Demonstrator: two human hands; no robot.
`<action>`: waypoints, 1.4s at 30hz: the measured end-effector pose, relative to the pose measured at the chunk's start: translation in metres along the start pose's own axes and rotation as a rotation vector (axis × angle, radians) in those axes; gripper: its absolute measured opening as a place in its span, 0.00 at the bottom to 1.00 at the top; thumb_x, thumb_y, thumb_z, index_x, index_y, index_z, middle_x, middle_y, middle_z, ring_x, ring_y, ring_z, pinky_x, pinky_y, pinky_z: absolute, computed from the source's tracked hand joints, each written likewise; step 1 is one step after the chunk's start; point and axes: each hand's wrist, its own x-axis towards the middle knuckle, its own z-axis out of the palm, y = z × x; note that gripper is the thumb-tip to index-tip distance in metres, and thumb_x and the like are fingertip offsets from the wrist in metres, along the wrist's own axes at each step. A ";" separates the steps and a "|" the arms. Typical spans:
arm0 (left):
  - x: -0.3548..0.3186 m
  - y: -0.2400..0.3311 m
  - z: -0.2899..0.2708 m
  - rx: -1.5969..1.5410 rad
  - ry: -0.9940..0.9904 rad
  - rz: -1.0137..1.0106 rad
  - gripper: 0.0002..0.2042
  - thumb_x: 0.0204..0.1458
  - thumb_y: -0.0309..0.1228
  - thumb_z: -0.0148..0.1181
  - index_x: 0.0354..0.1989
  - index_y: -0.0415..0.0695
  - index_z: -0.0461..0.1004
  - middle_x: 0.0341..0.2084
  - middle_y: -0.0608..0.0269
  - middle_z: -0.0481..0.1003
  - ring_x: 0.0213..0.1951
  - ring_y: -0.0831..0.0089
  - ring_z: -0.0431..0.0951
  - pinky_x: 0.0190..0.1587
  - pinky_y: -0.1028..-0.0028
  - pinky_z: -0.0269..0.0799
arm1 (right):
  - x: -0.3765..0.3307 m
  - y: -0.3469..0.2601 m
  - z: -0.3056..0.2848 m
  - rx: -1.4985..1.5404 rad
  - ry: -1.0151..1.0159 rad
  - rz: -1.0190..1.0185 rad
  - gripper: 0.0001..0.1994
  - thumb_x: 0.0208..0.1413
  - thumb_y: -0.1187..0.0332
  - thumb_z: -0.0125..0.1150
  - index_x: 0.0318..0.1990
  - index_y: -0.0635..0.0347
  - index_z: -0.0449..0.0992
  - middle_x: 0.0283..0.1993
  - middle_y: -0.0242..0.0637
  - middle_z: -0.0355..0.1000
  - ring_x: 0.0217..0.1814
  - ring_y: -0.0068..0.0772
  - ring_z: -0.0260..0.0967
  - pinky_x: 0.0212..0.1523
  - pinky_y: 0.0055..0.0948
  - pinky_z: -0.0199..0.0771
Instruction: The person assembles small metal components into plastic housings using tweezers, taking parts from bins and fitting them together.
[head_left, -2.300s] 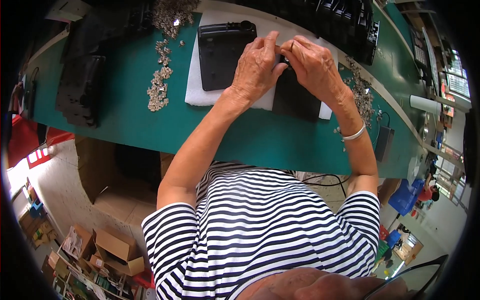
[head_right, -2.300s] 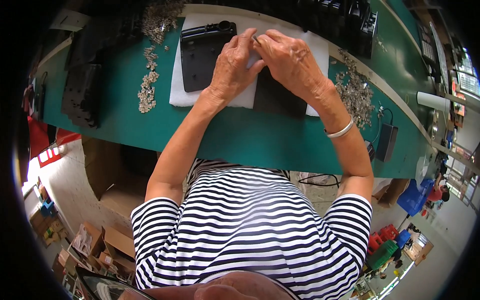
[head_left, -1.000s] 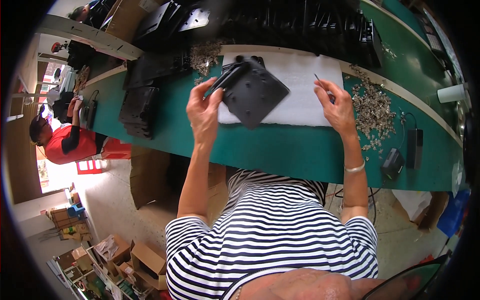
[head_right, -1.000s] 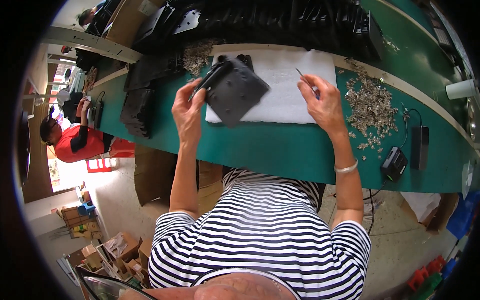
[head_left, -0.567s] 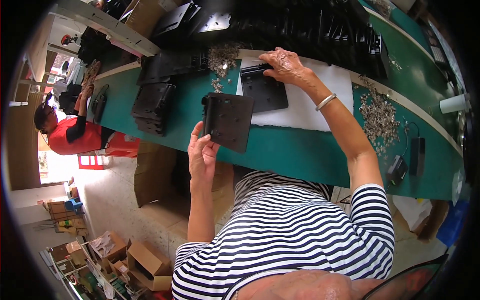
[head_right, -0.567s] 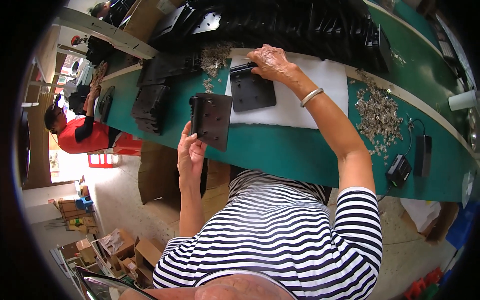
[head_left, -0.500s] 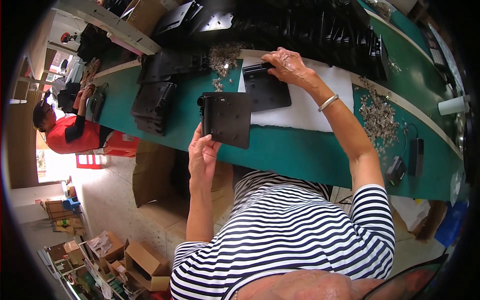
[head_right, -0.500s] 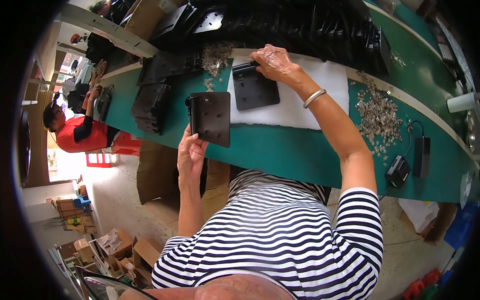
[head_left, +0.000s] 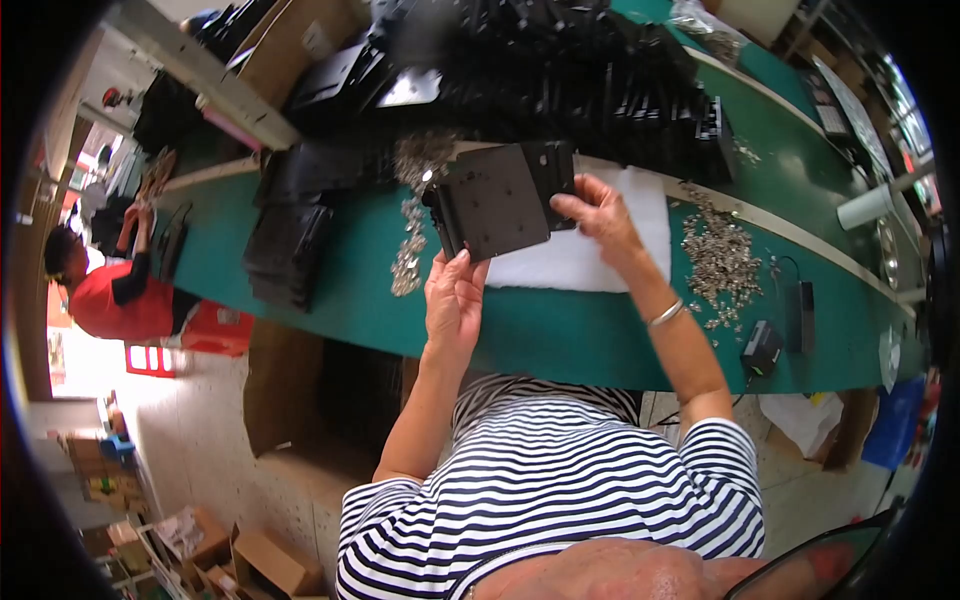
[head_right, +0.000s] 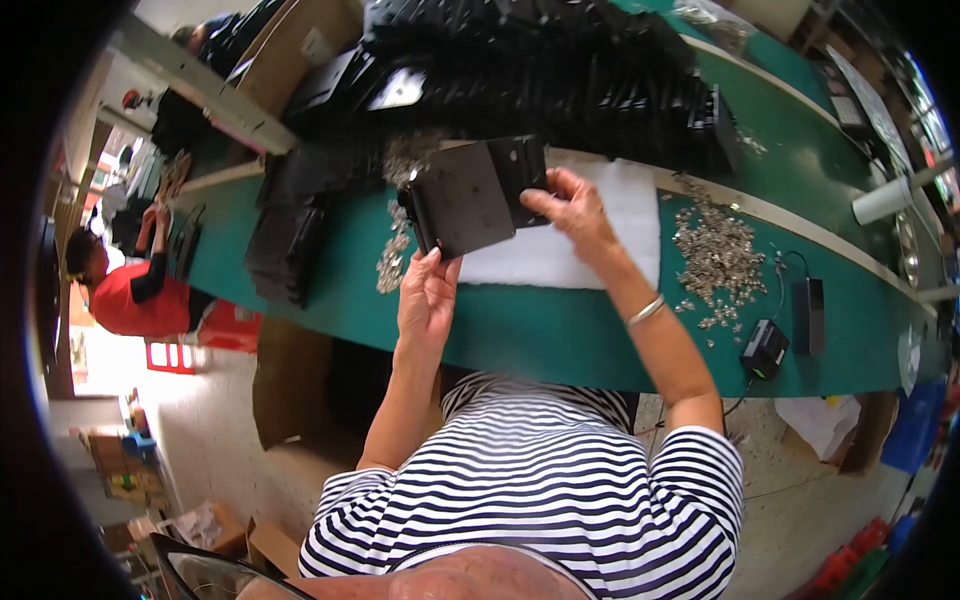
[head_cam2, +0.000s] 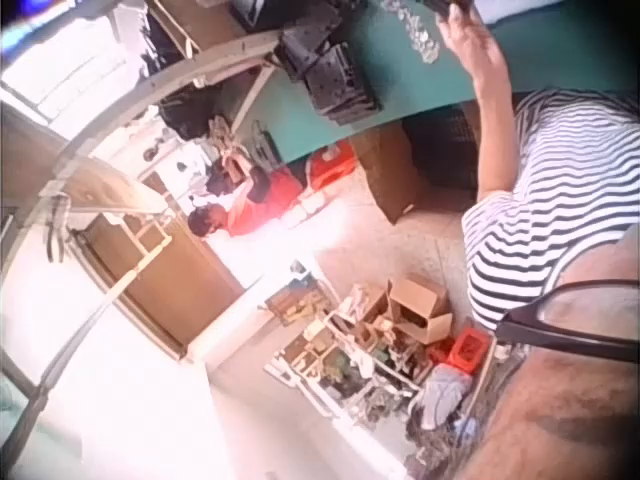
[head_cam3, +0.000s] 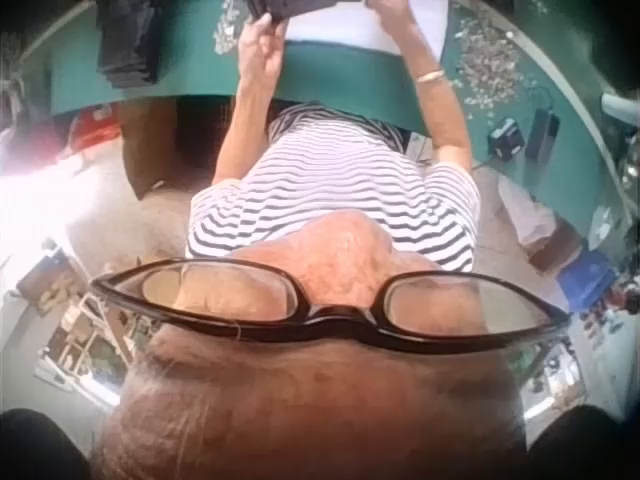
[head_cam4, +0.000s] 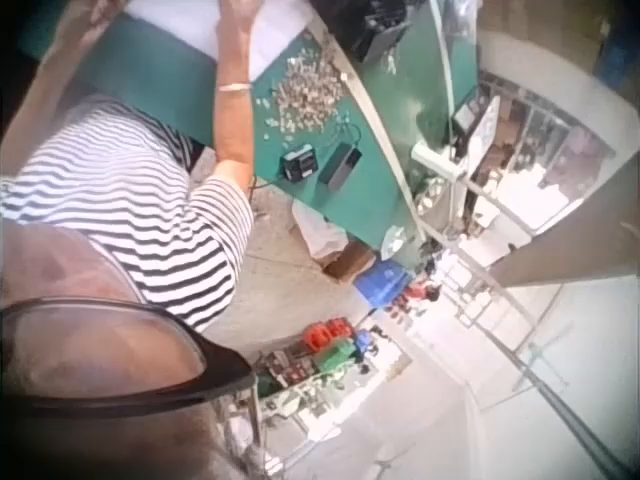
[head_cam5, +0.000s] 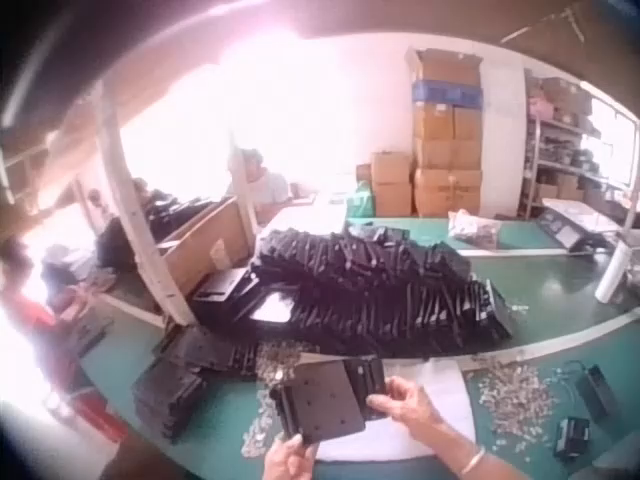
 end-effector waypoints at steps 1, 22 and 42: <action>0.002 -0.007 0.010 0.071 -0.012 0.003 0.13 0.57 0.19 0.54 0.50 0.39 0.66 0.44 0.58 0.74 0.48 0.70 0.77 0.56 0.70 0.75 | -0.009 0.004 0.001 0.099 0.020 -0.008 0.10 0.52 0.65 0.67 0.39 0.57 0.76 0.27 0.21 0.70 0.24 0.10 0.58 0.21 0.14 0.56; 0.048 -0.034 0.101 0.547 -0.459 -0.183 0.25 0.56 0.22 0.58 0.62 0.38 0.60 0.48 0.56 0.73 0.46 0.72 0.77 0.47 0.71 0.77 | -0.081 -0.036 -0.099 0.207 0.142 -0.063 0.19 0.57 0.53 0.63 0.41 0.64 0.78 0.35 0.33 0.76 0.22 0.13 0.60 0.23 0.15 0.56; 0.019 0.005 0.073 1.012 -0.467 0.152 0.14 0.58 0.29 0.60 0.50 0.36 0.73 0.44 0.58 0.77 0.45 0.70 0.78 0.50 0.73 0.73 | 0.159 -0.135 -0.228 -1.673 0.834 -0.490 0.10 0.50 0.62 0.55 0.31 0.56 0.79 0.34 0.48 0.77 0.37 0.51 0.77 0.38 0.47 0.78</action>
